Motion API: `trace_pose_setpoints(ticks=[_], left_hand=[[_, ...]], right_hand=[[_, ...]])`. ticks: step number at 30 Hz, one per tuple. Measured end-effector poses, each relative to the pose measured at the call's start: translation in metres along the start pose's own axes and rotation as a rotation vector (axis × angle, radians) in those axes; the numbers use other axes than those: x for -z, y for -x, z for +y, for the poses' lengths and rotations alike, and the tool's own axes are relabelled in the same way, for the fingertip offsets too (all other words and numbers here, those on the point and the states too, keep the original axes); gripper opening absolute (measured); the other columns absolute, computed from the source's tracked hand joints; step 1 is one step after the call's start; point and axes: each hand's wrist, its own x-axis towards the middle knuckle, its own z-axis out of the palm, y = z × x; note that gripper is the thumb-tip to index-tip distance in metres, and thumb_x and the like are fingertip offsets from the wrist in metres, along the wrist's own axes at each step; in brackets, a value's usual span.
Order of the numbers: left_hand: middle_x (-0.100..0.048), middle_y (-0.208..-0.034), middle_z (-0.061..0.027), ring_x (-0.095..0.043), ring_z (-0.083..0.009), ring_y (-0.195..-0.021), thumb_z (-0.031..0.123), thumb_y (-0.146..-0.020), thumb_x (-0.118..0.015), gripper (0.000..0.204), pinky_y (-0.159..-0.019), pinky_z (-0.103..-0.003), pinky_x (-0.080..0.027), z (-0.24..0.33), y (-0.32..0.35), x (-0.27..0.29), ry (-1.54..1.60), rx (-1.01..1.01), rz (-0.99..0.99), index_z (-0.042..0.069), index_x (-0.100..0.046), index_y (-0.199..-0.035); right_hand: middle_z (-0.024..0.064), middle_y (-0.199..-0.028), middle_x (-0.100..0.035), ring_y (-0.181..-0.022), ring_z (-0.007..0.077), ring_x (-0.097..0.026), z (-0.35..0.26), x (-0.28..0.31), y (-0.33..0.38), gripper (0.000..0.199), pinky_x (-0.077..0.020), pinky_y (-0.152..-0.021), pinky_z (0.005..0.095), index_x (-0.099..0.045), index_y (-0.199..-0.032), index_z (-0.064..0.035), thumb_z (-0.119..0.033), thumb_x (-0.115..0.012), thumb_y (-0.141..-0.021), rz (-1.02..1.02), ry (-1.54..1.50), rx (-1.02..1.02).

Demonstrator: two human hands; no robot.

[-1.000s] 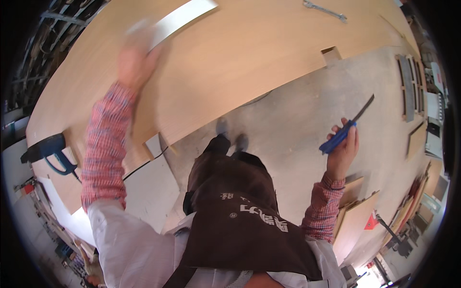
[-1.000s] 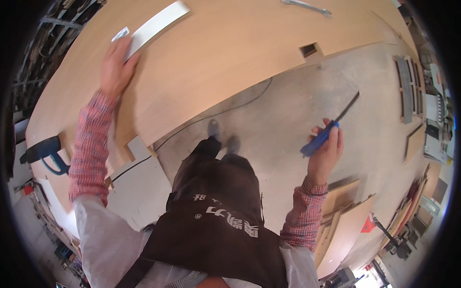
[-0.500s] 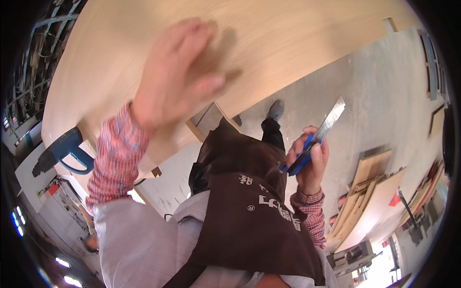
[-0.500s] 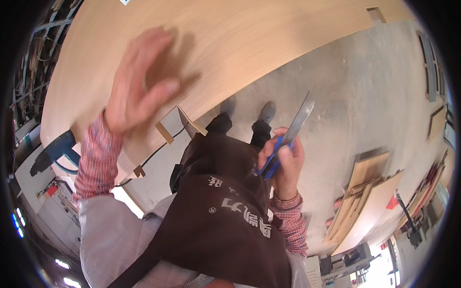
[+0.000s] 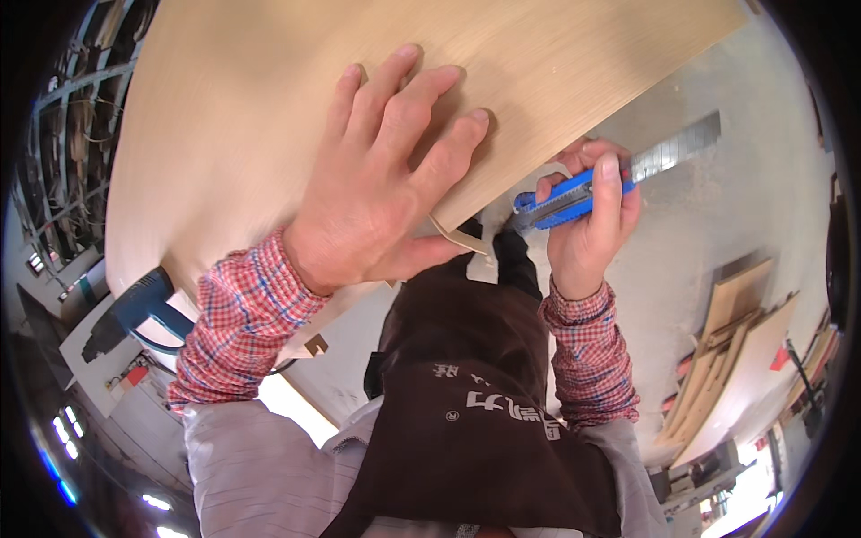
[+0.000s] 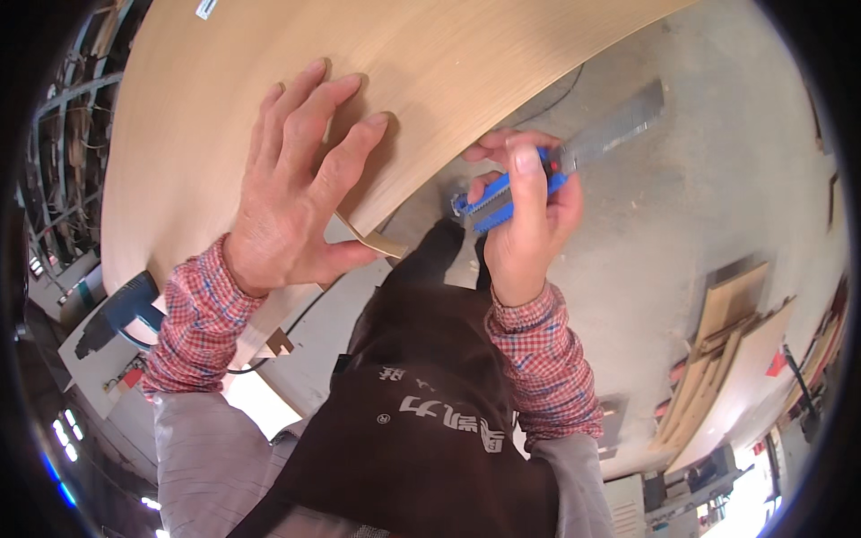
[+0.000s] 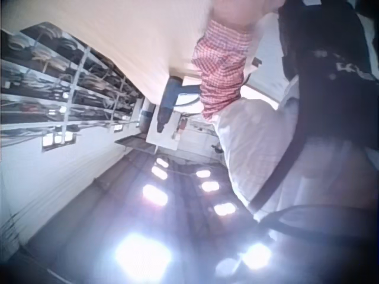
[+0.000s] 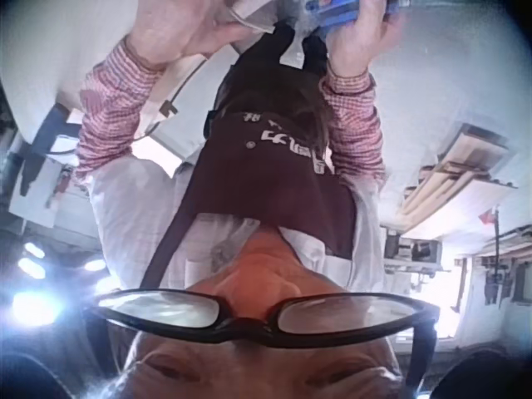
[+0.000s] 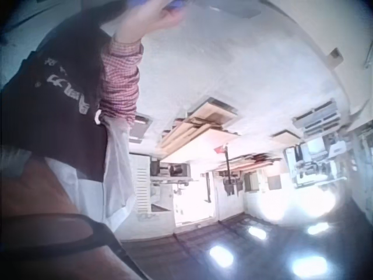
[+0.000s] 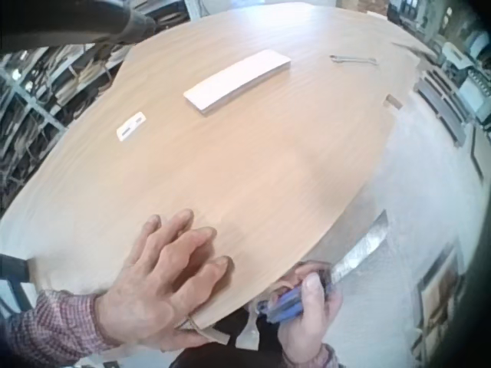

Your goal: The person uses a utility knife and a wrench to trim and smooth the edges of a rectangular cutout in a wooden board. They repeatedly scrape the edges and corners, then test the fit of a metal bracket into the cutout.

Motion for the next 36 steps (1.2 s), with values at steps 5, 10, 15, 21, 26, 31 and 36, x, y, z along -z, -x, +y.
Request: trace_pose_setpoints(ticks=[5,10,15,21,26,31,36], left_hand=[[-0.043,-0.152,-0.0249,-0.039,-0.0524,-0.142,0.056,-0.067,-0.084,0.094,-0.111,-0.07,-0.031,0.004,0.0,-0.006,0.019,0.032,0.009,0.014,-0.053,-0.145],[-0.042,-0.154,-0.0247,-0.039,-0.0523,-0.141,0.037,-0.064,-0.087,0.086,-0.112,-0.067,-0.033,0.011,0.003,-0.01,0.077,0.048,0.041,0.017,-0.057,-0.143],[-0.042,-0.154,-0.0241,-0.039,-0.0536,-0.14,0.023,-0.067,-0.082,0.078,-0.112,-0.063,-0.036,0.015,0.002,-0.013,0.094,0.061,0.078,0.017,-0.058,-0.142],[-0.044,-0.15,-0.0216,-0.036,-0.0527,-0.14,0.022,-0.063,-0.083,0.087,-0.112,-0.066,-0.032,0.016,-0.003,-0.013,0.17,0.06,0.079,0.016,-0.055,-0.145],[-0.043,-0.154,-0.0223,-0.033,-0.0537,-0.145,0.024,-0.06,-0.09,0.097,-0.114,-0.067,-0.029,-0.011,0.006,0.01,0.293,-0.06,-0.071,0.013,-0.052,-0.149],[-0.047,-0.153,-0.0199,-0.036,-0.05,-0.147,0.017,-0.055,-0.092,0.101,-0.117,-0.065,-0.028,-0.035,-0.001,0.021,0.315,-0.142,-0.163,0.015,-0.053,-0.148],[-0.045,-0.155,-0.0202,-0.036,-0.0474,-0.148,0.008,-0.052,-0.089,0.1,-0.119,-0.063,-0.027,-0.043,-0.008,0.018,0.267,-0.191,-0.161,0.012,-0.055,-0.145]], right_hand=[[0.0031,-0.092,-0.061,-0.074,0.0078,-0.057,0.003,-0.022,-0.008,0.032,-0.0513,-0.06,0.0266,-0.056,-0.12,0.0017,-0.016,-0.07,-0.097,-0.012,-0.029,0.044],[0.0013,-0.088,-0.06,-0.072,0.0066,-0.056,0.006,-0.031,-0.008,0.032,-0.0495,-0.061,0.0253,-0.057,-0.12,0.0012,-0.012,-0.072,-0.095,0.014,-0.048,0.074],[0.0011,-0.087,-0.06,-0.07,0.0069,-0.055,0.005,-0.032,-0.007,0.03,-0.0485,-0.061,0.0249,-0.057,-0.12,0.0008,-0.01,-0.071,-0.095,-0.006,-0.054,0.07],[0.0046,-0.095,-0.063,-0.078,0.0119,-0.06,-0.002,-0.023,0.005,0.031,-0.0494,-0.061,0.0272,-0.054,-0.126,-0.0015,-0.024,-0.057,-0.105,0.078,-0.003,-0.012],[0.0107,-0.101,-0.065,-0.095,0.0218,-0.065,-0.034,0.007,0.069,0.05,-0.0568,-0.065,0.0345,-0.048,-0.133,-0.0021,-0.046,-0.034,-0.112,0.234,0.066,-0.267],[0.0145,-0.086,-0.065,-0.077,0.0256,-0.07,-0.064,-0.032,0.127,0.047,-0.06,-0.068,0.0365,-0.044,-0.13,0.0018,-0.04,-0.034,-0.112,0.159,-0.031,-0.631],[0.0115,-0.08,-0.063,-0.066,0.0171,-0.063,-0.079,-0.072,0.134,0.045,-0.05,-0.061,0.0283,-0.047,-0.123,-0.0006,-0.042,-0.033,-0.113,0.103,-0.015,-0.812]])
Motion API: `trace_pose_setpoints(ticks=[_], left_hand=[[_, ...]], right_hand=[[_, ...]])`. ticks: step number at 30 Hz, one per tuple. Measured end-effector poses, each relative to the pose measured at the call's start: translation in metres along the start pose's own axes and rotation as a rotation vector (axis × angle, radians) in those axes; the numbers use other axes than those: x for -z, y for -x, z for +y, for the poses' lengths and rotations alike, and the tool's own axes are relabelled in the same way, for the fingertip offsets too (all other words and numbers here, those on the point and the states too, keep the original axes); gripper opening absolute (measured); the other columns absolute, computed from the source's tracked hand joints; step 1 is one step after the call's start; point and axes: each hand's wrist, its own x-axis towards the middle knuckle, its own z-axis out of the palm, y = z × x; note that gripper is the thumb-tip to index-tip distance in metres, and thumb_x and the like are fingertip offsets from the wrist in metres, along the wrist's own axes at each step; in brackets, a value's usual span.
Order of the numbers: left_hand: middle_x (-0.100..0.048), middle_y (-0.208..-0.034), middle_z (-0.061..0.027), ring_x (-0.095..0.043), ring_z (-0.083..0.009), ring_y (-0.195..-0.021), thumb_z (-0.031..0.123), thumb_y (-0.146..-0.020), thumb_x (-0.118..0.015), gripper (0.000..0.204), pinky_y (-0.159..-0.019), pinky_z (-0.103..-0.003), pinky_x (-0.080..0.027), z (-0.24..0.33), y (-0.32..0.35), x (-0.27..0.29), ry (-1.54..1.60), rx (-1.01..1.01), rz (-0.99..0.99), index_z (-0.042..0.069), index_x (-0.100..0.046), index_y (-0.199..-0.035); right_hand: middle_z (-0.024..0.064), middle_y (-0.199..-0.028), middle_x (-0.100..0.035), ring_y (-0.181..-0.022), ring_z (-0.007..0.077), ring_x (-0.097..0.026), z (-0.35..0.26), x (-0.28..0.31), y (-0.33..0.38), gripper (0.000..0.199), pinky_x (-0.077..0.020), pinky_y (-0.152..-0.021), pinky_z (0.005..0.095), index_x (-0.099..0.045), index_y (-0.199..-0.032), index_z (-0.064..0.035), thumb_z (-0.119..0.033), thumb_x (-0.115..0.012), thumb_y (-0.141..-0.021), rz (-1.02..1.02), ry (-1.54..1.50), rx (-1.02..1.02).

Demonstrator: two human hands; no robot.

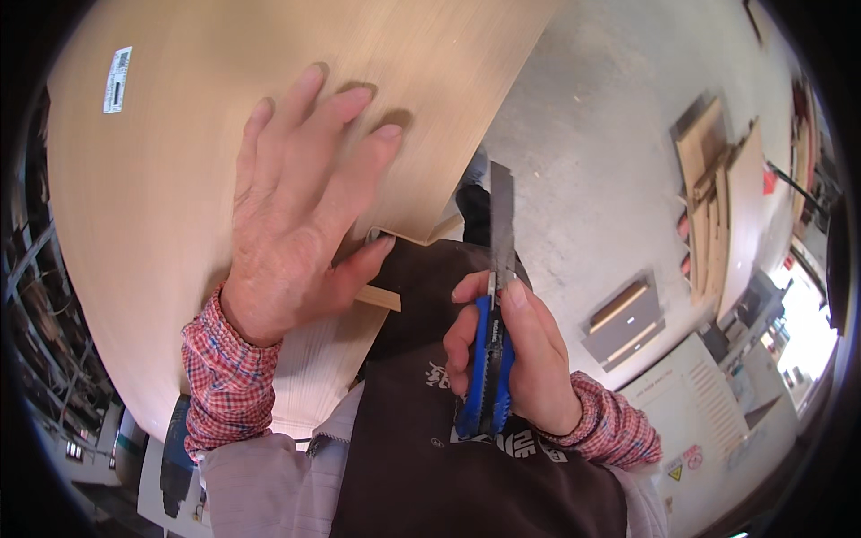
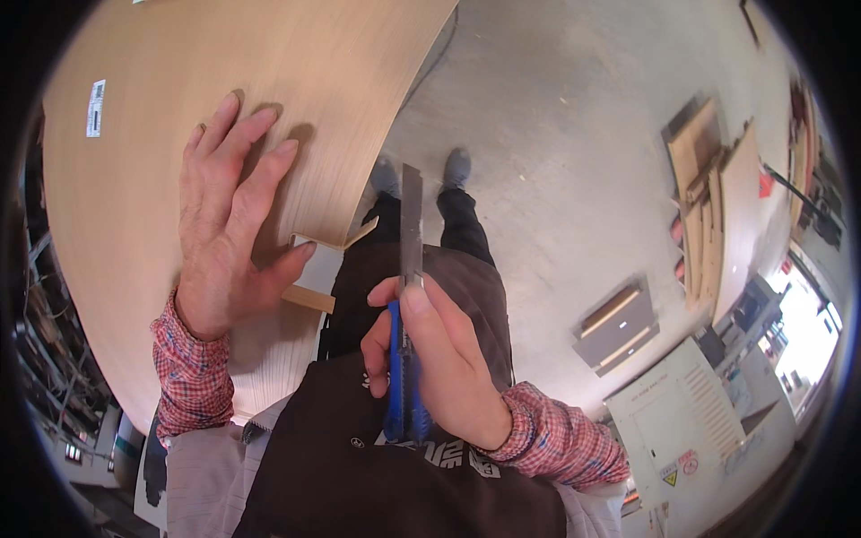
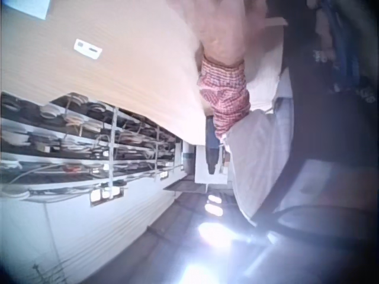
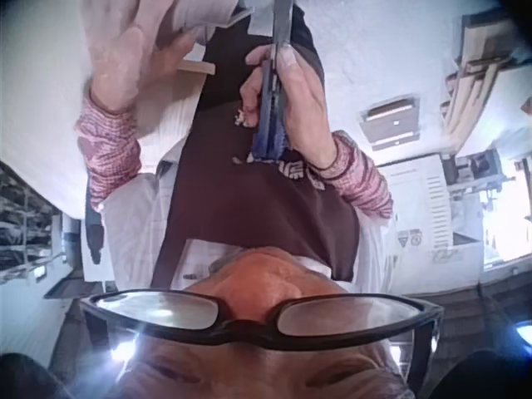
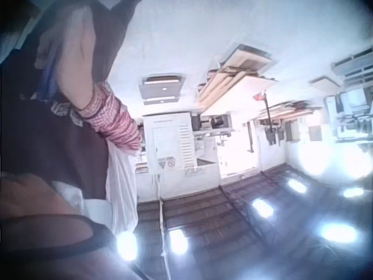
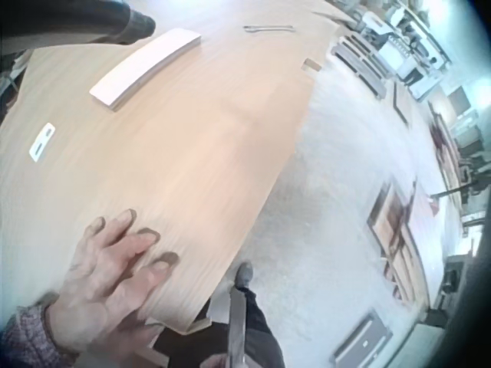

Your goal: The person uses a utility knife and a wrench to trim and smooth the edges of a rectangular cutout in a wooden board. They repeatedly scrape the edges and corners, then test the fit of a metal bracket into the cutout.

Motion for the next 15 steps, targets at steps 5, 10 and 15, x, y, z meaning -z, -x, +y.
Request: trace_pose_setpoints(ticks=[5,10,15], left_hand=[[-0.049,-0.152,-0.0161,-0.038,-0.0428,-0.148,0.009,-0.062,-0.081,0.082,-0.121,-0.061,-0.027,-0.001,0.0,-0.003,0.03,-0.03,0.08,0.009,-0.058,-0.141],[-0.051,-0.15,-0.0158,-0.04,-0.042,-0.147,0.009,-0.068,-0.073,0.071,-0.121,-0.06,-0.027,-0.005,0.0,-0.01,0.094,-0.071,0.17,0.006,-0.06,-0.138],[-0.054,-0.147,-0.0162,-0.041,-0.0428,-0.147,0.008,-0.068,-0.07,0.065,-0.121,-0.061,-0.027,-0.007,0.001,-0.016,0.111,-0.089,0.227,0.005,-0.062,-0.132]], right_hand=[[0.0116,-0.075,-0.062,-0.059,0.0169,-0.06,-0.007,-0.025,0.008,0.049,-0.0492,-0.057,0.0287,-0.049,-0.12,0.0,-0.044,-0.029,-0.113,0.09,0.086,-0.034],[0.0145,-0.075,-0.065,-0.057,0.0214,-0.063,-0.013,-0.033,0.003,0.048,-0.053,-0.053,0.0319,-0.05,-0.121,0.0,-0.042,-0.029,-0.113,0.125,0.147,-0.095],[0.0132,-0.072,-0.064,-0.057,0.022,-0.065,-0.026,-0.053,0.005,0.047,-0.0537,-0.054,0.0326,-0.051,-0.115,-0.0019,-0.046,-0.035,-0.112,0.132,0.226,-0.232]])
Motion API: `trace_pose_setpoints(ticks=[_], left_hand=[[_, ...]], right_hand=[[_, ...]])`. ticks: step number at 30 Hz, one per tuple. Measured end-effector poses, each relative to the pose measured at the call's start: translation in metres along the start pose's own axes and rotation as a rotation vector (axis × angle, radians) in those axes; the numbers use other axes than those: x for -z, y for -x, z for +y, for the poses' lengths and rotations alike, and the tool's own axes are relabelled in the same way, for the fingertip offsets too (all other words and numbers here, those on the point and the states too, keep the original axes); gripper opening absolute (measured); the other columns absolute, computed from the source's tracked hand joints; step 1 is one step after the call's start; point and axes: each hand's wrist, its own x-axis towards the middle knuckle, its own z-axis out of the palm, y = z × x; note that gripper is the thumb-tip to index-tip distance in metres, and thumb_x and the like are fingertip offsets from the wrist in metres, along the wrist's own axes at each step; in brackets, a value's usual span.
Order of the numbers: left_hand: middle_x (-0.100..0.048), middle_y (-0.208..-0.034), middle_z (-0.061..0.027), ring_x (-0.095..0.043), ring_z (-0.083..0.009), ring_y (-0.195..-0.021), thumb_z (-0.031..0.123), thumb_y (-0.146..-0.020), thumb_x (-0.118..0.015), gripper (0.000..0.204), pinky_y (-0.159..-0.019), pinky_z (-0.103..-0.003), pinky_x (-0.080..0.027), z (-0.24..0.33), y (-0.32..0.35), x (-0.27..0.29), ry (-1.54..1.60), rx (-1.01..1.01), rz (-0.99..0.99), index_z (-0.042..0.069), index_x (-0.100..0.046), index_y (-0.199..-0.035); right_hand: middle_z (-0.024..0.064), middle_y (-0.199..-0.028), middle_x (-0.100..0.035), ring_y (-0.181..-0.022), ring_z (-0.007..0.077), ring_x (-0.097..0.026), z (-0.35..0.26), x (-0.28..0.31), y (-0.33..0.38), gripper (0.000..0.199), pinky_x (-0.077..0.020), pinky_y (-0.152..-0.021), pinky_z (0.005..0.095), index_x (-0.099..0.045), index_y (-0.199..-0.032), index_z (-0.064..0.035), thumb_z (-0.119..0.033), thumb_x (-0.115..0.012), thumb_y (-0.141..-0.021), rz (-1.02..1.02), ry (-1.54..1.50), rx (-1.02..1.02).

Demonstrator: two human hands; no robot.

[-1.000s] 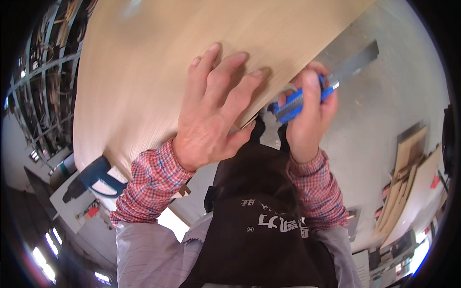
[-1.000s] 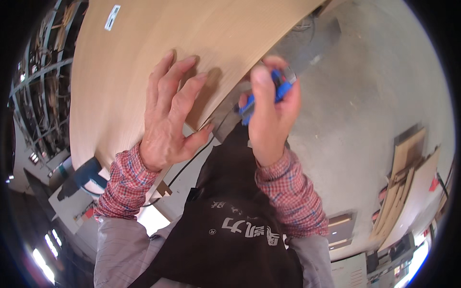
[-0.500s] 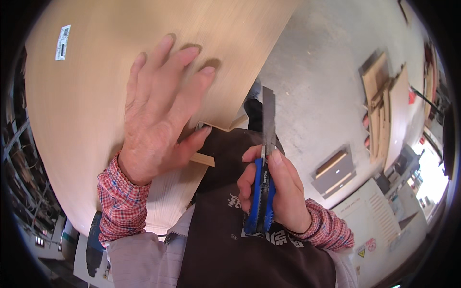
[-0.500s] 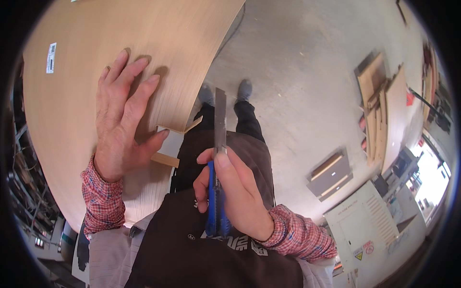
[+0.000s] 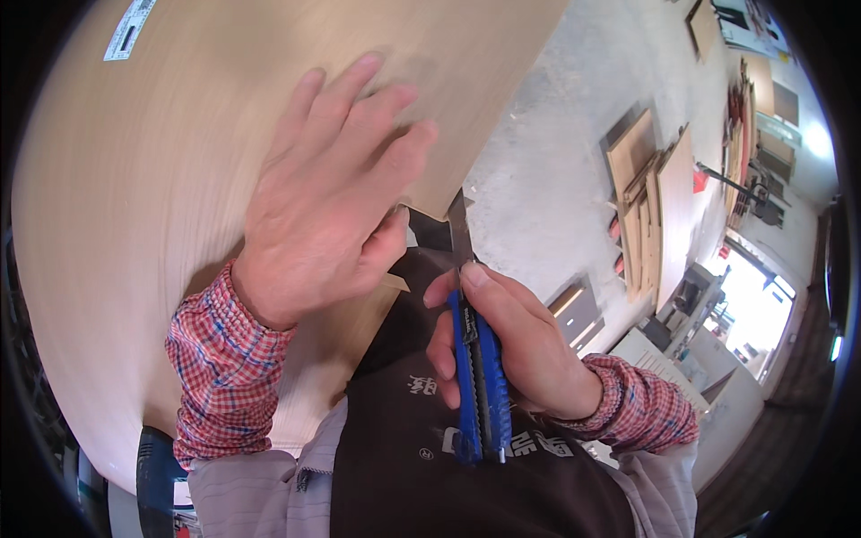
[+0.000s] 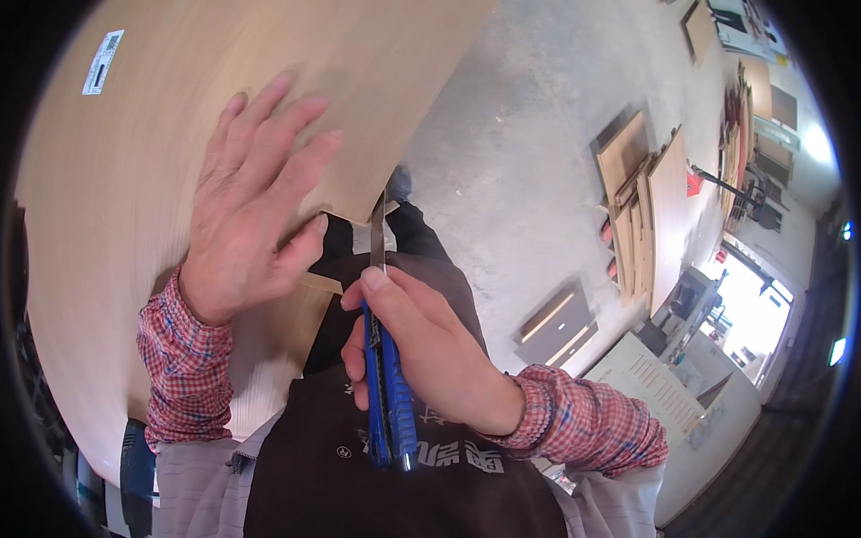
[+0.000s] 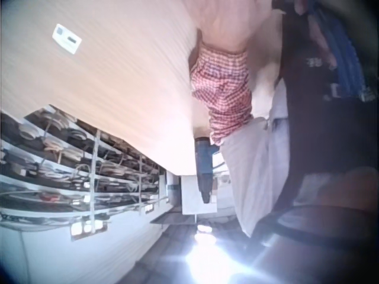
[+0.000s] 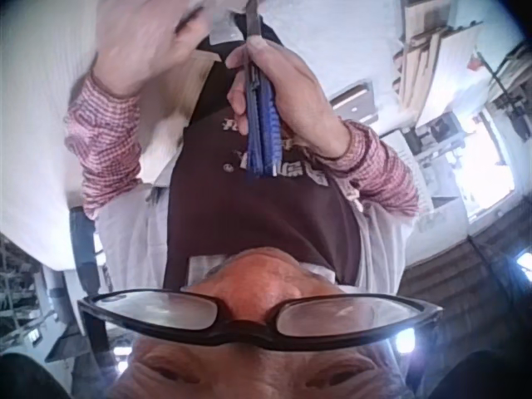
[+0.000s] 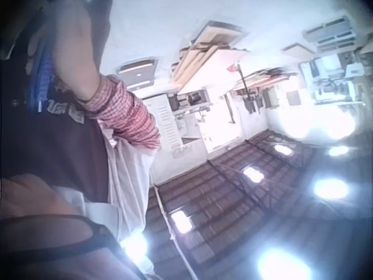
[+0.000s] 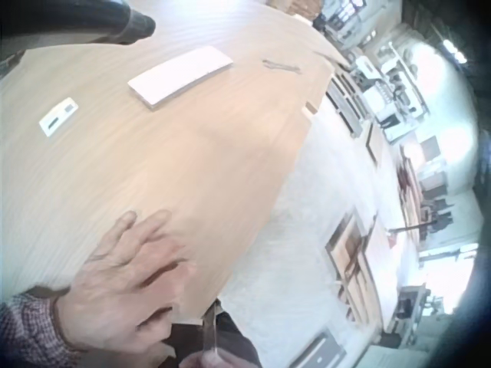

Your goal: The person uses a utility knife and a wrench to trim and smooth the edges of a rectangular cutout in a wooden board. They repeatedly scrape the edges and corners, then test the fit of a metal bracket into the cutout.

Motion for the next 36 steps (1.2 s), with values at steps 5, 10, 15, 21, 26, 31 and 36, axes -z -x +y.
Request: trace_pose_setpoints(ticks=[5,10,15,21,26,31,36], left_hand=[[-0.056,-0.144,-0.0154,-0.042,-0.0428,-0.146,0.007,-0.067,-0.068,0.061,-0.12,-0.061,-0.027,0.001,-0.001,0.002,0.042,0.014,-0.009,0.005,-0.063,-0.128],[-0.056,-0.142,-0.0149,-0.043,-0.0434,-0.144,0.005,-0.067,-0.066,0.059,-0.12,-0.063,-0.027,-0.002,0.001,-0.001,0.086,0.01,-0.014,0.007,-0.064,-0.126],[-0.058,-0.141,-0.0146,-0.045,-0.0436,-0.143,0.004,-0.068,-0.065,0.055,-0.119,-0.064,-0.028,-0.002,-0.001,0.001,0.081,0.018,-0.015,0.007,-0.065,-0.123],[-0.058,-0.141,-0.0147,-0.046,-0.0434,-0.143,0.003,-0.069,-0.065,0.053,-0.118,-0.064,-0.029,-0.002,-0.001,-0.002,0.071,0.012,0.005,0.008,-0.067,-0.122],[-0.058,-0.141,-0.0156,-0.046,-0.0439,-0.143,0.004,-0.07,-0.064,0.052,-0.118,-0.064,-0.029,-0.001,-0.004,-0.002,0.066,0.01,0.006,0.008,-0.067,-0.122],[-0.058,-0.141,-0.0159,-0.046,-0.0443,-0.143,0.005,-0.07,-0.065,0.052,-0.118,-0.063,-0.029,0.001,-0.003,0.001,0.076,0.007,0.001,0.008,-0.066,-0.122],[-0.058,-0.141,-0.0155,-0.046,-0.0442,-0.143,0.004,-0.07,-0.065,0.053,-0.118,-0.063,-0.029,0.002,-0.004,0.001,0.046,0.014,-0.013,0.008,-0.066,-0.123]], right_hand=[[0.015,-0.07,-0.063,-0.054,0.0251,-0.064,-0.014,-0.011,0.004,0.048,-0.0535,-0.051,0.0334,-0.051,-0.118,-0.0008,-0.044,-0.03,-0.113,-0.002,-0.071,-0.098],[0.0124,-0.069,-0.063,-0.053,0.0231,-0.064,-0.016,-0.01,0.003,0.048,-0.0541,-0.052,0.034,-0.05,-0.112,-0.0017,-0.048,-0.037,-0.111,-0.016,-0.053,-0.116],[0.0106,-0.068,-0.062,-0.052,0.02,-0.063,-0.018,-0.012,-0.001,0.044,-0.0531,-0.049,0.0317,-0.051,-0.11,-0.002,-0.044,-0.037,-0.112,0.026,0.017,-0.152],[0.0108,-0.067,-0.064,-0.05,0.0192,-0.063,-0.015,-0.01,-0.011,0.042,-0.0527,-0.047,0.0289,-0.054,-0.11,-0.0023,-0.041,-0.036,-0.112,0.046,0.119,-0.111],[0.0107,-0.068,-0.064,-0.05,0.0191,-0.064,-0.012,-0.001,-0.024,0.042,-0.0525,-0.046,0.0277,-0.056,-0.11,-0.0021,-0.04,-0.037,-0.112,0.039,0.151,-0.036],[0.0098,-0.068,-0.064,-0.051,0.0181,-0.064,-0.01,0.001,-0.03,0.04,-0.0523,-0.046,0.0283,-0.055,-0.109,-0.0026,-0.039,-0.039,-0.112,0.074,0.069,-0.056],[0.0096,-0.067,-0.062,-0.049,0.0191,-0.062,-0.005,-0.002,-0.012,0.039,-0.0517,-0.046,0.0305,-0.053,-0.106,-0.0028,-0.04,-0.043,-0.11,0.014,0.119,-0.074]])
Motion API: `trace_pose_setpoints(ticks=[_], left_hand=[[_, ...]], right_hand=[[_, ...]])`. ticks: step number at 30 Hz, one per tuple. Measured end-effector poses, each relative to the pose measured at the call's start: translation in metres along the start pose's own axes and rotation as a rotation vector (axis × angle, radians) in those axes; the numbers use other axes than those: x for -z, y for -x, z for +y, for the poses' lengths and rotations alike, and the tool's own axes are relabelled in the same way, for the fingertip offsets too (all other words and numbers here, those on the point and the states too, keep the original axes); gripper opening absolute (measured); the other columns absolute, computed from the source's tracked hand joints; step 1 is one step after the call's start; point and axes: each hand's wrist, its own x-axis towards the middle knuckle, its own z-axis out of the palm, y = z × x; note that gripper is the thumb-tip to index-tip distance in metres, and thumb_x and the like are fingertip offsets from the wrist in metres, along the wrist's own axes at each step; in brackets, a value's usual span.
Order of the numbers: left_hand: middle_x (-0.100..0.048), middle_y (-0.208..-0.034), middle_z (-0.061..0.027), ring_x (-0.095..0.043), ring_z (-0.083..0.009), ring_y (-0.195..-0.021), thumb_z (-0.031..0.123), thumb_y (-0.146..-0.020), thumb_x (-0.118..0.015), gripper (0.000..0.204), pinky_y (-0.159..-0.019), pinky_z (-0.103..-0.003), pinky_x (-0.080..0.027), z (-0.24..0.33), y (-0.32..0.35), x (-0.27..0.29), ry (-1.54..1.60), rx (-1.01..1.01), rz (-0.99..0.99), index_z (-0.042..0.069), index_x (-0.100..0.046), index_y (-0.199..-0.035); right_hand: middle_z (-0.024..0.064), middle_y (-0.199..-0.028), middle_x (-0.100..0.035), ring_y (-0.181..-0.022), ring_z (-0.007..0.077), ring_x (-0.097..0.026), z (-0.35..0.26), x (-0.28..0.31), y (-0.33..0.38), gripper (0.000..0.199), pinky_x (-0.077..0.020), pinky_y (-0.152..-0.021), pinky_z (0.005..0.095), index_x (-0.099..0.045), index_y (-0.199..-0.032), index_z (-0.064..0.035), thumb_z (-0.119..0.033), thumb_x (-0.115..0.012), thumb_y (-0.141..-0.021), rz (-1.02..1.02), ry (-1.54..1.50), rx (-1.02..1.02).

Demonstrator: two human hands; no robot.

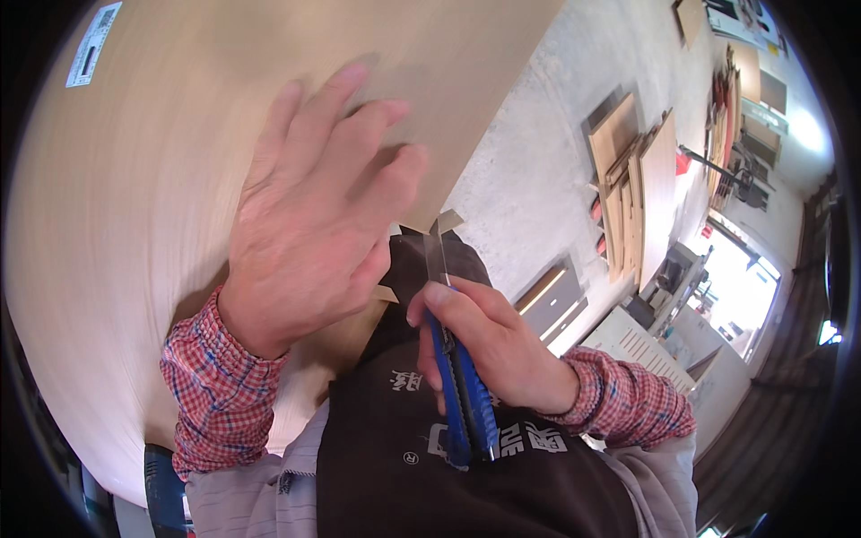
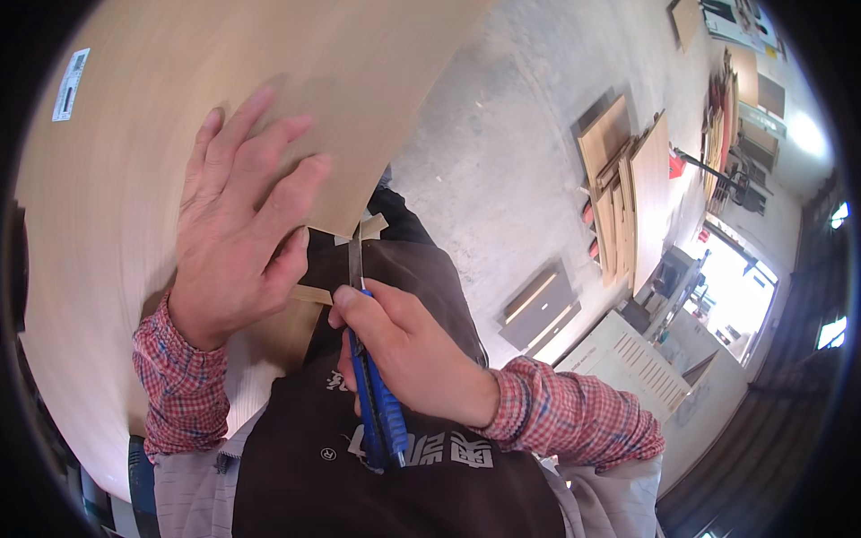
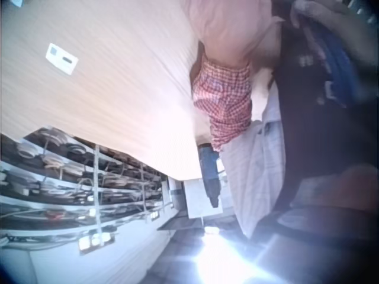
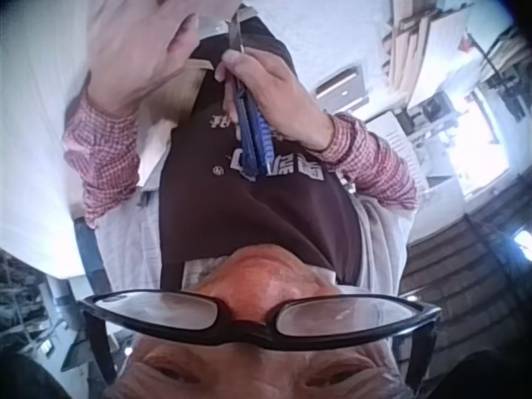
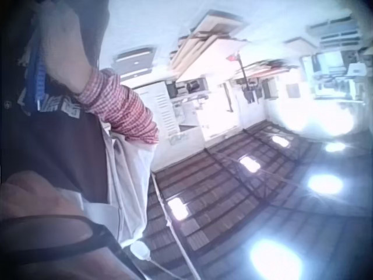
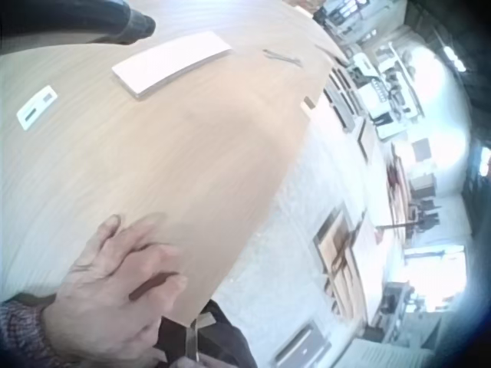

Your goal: The person uses a utility knife and a wrench to trim and smooth the edges of a rectangular cutout in a wooden board. They repeatedly scrape the edges and corners, then test the fit of a metal bracket into the cutout.

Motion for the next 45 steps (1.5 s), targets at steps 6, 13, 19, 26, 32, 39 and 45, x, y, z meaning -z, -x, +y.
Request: trace_pose_setpoints(ticks=[6,13,19,26,32,39,45], left_hand=[[-0.057,-0.142,-0.0169,-0.046,-0.0459,-0.141,0.005,-0.07,-0.065,0.055,-0.118,-0.063,-0.03,-0.005,0.004,0.004,-0.018,-0.037,-0.011,0.008,-0.066,-0.125],[-0.054,-0.146,-0.0184,-0.042,-0.0474,-0.144,0.019,-0.069,-0.073,0.063,-0.117,-0.065,-0.029,-0.004,0.01,0.006,-0.084,-0.043,-0.064,0.008,-0.065,-0.13],[-0.047,-0.151,-0.0206,-0.034,-0.0523,-0.146,0.031,-0.072,-0.08,0.079,-0.116,-0.064,-0.029,0.015,0.003,0.005,-0.252,0.004,-0.195,0.008,-0.055,-0.144],[-0.035,-0.157,-0.0249,-0.027,-0.0552,-0.147,0.033,-0.082,-0.077,0.08,-0.116,-0.062,-0.031,0.034,0.001,-0.016,-0.363,0.083,-0.177,0.007,-0.046,-0.151],[-0.032,-0.157,-0.0288,-0.026,-0.0577,-0.146,0.024,-0.086,-0.071,0.074,-0.114,-0.066,-0.03,0.046,0.003,-0.027,-0.452,0.11,-0.147,0.007,-0.042,-0.152],[-0.035,-0.157,-0.0288,-0.028,-0.0591,-0.145,0.011,-0.079,-0.071,0.078,-0.114,-0.068,-0.028,0.046,0.008,-0.013,-0.276,0.134,-0.179,0.009,-0.044,-0.152],[-0.038,-0.155,-0.0268,-0.031,-0.0563,-0.144,0.01,-0.079,-0.075,0.079,-0.114,-0.063,-0.032,0.055,0.018,-0.014,-0.203,0.185,-0.121,0.007,-0.044,-0.152]], right_hand=[[0.0088,-0.067,-0.062,-0.05,0.02,-0.064,0.039,0.032,-0.057,0.045,-0.0491,-0.04,0.0306,-0.054,-0.103,-0.0021,-0.046,-0.045,-0.107,0.097,0.115,-0.019],[0.0077,-0.066,-0.061,-0.051,0.0179,-0.063,0.052,0.065,-0.065,0.043,-0.0526,-0.048,0.0296,-0.055,-0.104,-0.003,-0.045,-0.047,-0.108,0.104,-0.022,0.146],[0.0071,-0.067,-0.061,-0.051,0.0168,-0.061,0.072,0.073,-0.087,0.042,-0.053,-0.049,0.0297,-0.055,-0.106,-0.0031,-0.045,-0.048,-0.108,-0.043,-0.232,0.236],[0.0048,-0.069,-0.06,-0.054,0.0125,-0.06,0.086,0.081,-0.102,0.033,-0.0493,-0.05,0.027,-0.053,-0.106,-0.0043,-0.037,-0.05,-0.109,-0.132,-0.276,0.284],[0.0063,-0.068,-0.06,-0.052,0.0125,-0.06,0.077,0.105,-0.101,0.036,-0.0481,-0.049,0.0258,-0.053,-0.106,-0.0026,-0.038,-0.049,-0.109,-0.095,-0.248,0.387],[0.0053,-0.069,-0.059,-0.054,0.0124,-0.06,0.079,0.107,-0.099,0.038,-0.0482,-0.052,0.0245,-0.055,-0.113,-0.0041,-0.04,-0.044,-0.11,-0.09,-0.18,0.398],[0.0058,-0.068,-0.059,-0.054,0.0125,-0.06,0.082,0.104,-0.097,0.034,-0.0475,-0.051,0.0263,-0.052,-0.107,-0.003,-0.037,-0.048,-0.109,-0.104,-0.185,0.41]])
